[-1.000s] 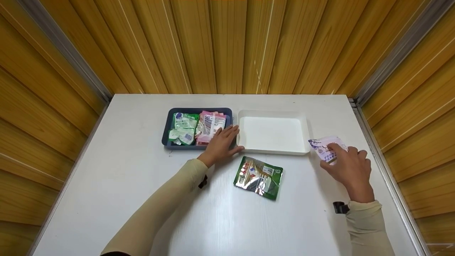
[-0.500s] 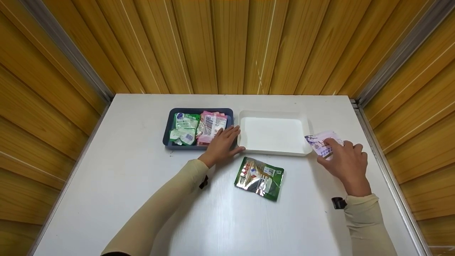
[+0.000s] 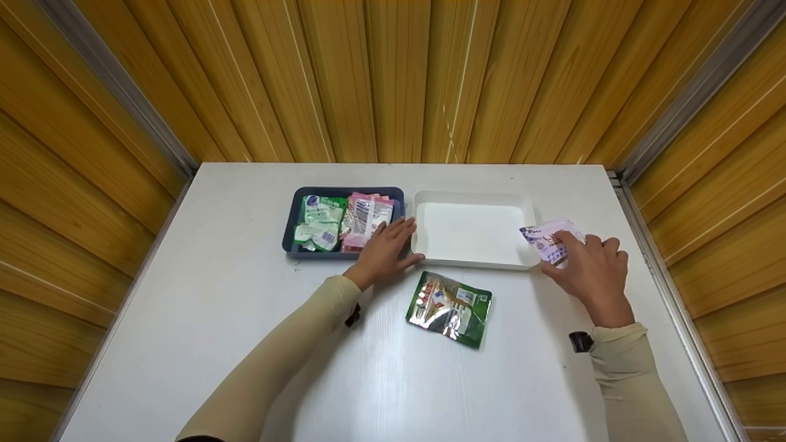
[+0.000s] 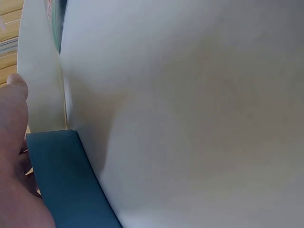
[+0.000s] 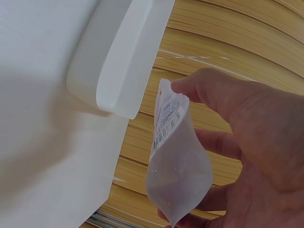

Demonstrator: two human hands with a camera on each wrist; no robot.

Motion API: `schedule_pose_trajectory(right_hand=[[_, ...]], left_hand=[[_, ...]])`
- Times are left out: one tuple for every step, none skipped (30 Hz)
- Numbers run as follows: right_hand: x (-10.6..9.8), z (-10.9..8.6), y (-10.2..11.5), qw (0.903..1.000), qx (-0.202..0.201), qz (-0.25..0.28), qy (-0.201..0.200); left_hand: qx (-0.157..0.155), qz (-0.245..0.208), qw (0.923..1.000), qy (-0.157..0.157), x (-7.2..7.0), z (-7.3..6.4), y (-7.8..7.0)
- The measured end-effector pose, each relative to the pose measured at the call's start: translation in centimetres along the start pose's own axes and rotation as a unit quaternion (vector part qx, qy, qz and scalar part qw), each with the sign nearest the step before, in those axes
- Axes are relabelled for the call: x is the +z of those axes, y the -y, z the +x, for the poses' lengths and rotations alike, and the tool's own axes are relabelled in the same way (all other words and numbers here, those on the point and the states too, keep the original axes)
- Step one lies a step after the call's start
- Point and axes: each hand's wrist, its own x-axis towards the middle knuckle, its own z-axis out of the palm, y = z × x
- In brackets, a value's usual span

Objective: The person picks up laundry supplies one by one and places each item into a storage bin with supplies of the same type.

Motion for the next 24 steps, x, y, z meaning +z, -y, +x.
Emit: schedule_pose_trajectory(right_hand=[[0.0, 0.1, 0.0, 1.0, 0.0, 0.0, 0.001], [0.1, 0.2, 0.0, 1.0, -0.001, 0.0, 0.002], [0.1, 0.2, 0.0, 1.0, -0.002, 0.0, 0.005], [0.1, 0.3, 0.1, 1.0, -0.003, 0.0, 0.009], [0.2, 0.4, 0.1, 0.9999, -0.004, 0.002, 0.014], [0.2, 0.5, 0.2, 0.9998, -0.006, 0.003, 0.018], [0.2, 0.6, 0.2, 0.9997, -0.007, 0.004, 0.023], [0.3, 0.7, 0.3, 0.9996, -0.007, 0.005, 0.027], [0.3, 0.8, 0.4, 0.9995, -0.008, 0.005, 0.03], [0.3, 0.9, 0.4, 0.9995, -0.006, 0.006, 0.032], [0.4, 0.9, 0.5, 0.9995, -0.005, 0.007, 0.032], [0.5, 1.0, 0.6, 0.9995, -0.005, 0.005, 0.03], [0.5, 1.1, 0.7, 0.9996, -0.004, 0.003, 0.028], [0.6, 1.1, 0.7, 0.9997, -0.004, 0.003, 0.026], [0.7, 1.2, 0.8, 0.9997, -0.004, 0.002, 0.025], [0.7, 1.2, 0.8, 0.9997, -0.004, 0.002, 0.024], [0.8, 1.3, 0.9, 0.9997, -0.004, 0.001, 0.024], [0.8, 1.3, 0.9, 0.9997, -0.005, 0.002, 0.024], [0.9, 1.3, 0.9, 0.9997, -0.004, 0.003, 0.026], [0.9, 1.4, 1.0, 0.9996, -0.003, 0.004, 0.027], [0.9, 1.4, 1.0, 0.9996, -0.001, 0.005, 0.029], [1.0, 1.5, 1.0, 0.9995, 0.0, 0.006, 0.032], [1.0, 1.5, 1.0, 0.9994, 0.001, 0.007, 0.034], [1.0, 1.6, 1.1, 0.9994, 0.002, 0.007, 0.035]], left_hand=[[0.0, 0.0, 1.0, 0.0, 0.0, 0.0, 0.0], [0.0, 0.001, 1.0, 0.0, 0.0, 0.0, 0.0], [0.0, 0.001, 1.0, -0.001, -0.1, 0.0, 0.0], [-0.001, 0.001, 1.0, -0.001, -0.1, 0.0, 0.0], [-0.001, 0.001, 1.0, -0.001, -0.1, 0.0, 0.0], [-0.001, 0.001, 1.0, -0.002, -0.1, 0.0, 0.0], [-0.002, 0.0, 1.0, -0.002, -0.1, 0.0, -0.1], [-0.002, -0.001, 1.0, -0.002, -0.1, 0.0, -0.1], [-0.003, -0.003, 1.0, -0.002, -0.1, 0.0, -0.1], [-0.003, -0.003, 1.0, -0.001, -0.2, 0.0, -0.1], [-0.004, -0.004, 1.0, -0.001, -0.2, -0.1, -0.1], [-0.004, -0.005, 1.0, -0.002, -0.1, -0.1, -0.1], [-0.004, -0.006, 1.0, -0.002, -0.1, -0.1, -0.1], [-0.004, -0.007, 1.0, -0.003, -0.1, -0.1, -0.1], [-0.004, -0.006, 1.0, -0.003, -0.1, -0.1, -0.1], [-0.004, -0.004, 1.0, -0.004, -0.1, -0.1, -0.1], [-0.004, -0.005, 1.0, -0.005, -0.1, -0.1, -0.1], [-0.004, -0.006, 1.0, -0.005, -0.1, -0.1, -0.1], [-0.003, -0.007, 1.0, -0.005, -0.1, -0.1, -0.1], [-0.003, -0.008, 1.0, -0.005, -0.1, -0.1, -0.1], [-0.003, -0.008, 1.0, -0.005, -0.1, -0.1, -0.1], [-0.003, -0.009, 0.9999, -0.005, 0.0, -0.1, -0.1], [-0.004, -0.01, 0.9999, -0.005, 0.0, -0.1, 0.0], [-0.003, -0.009, 0.9999, -0.005, 0.0, -0.1, 0.0]])
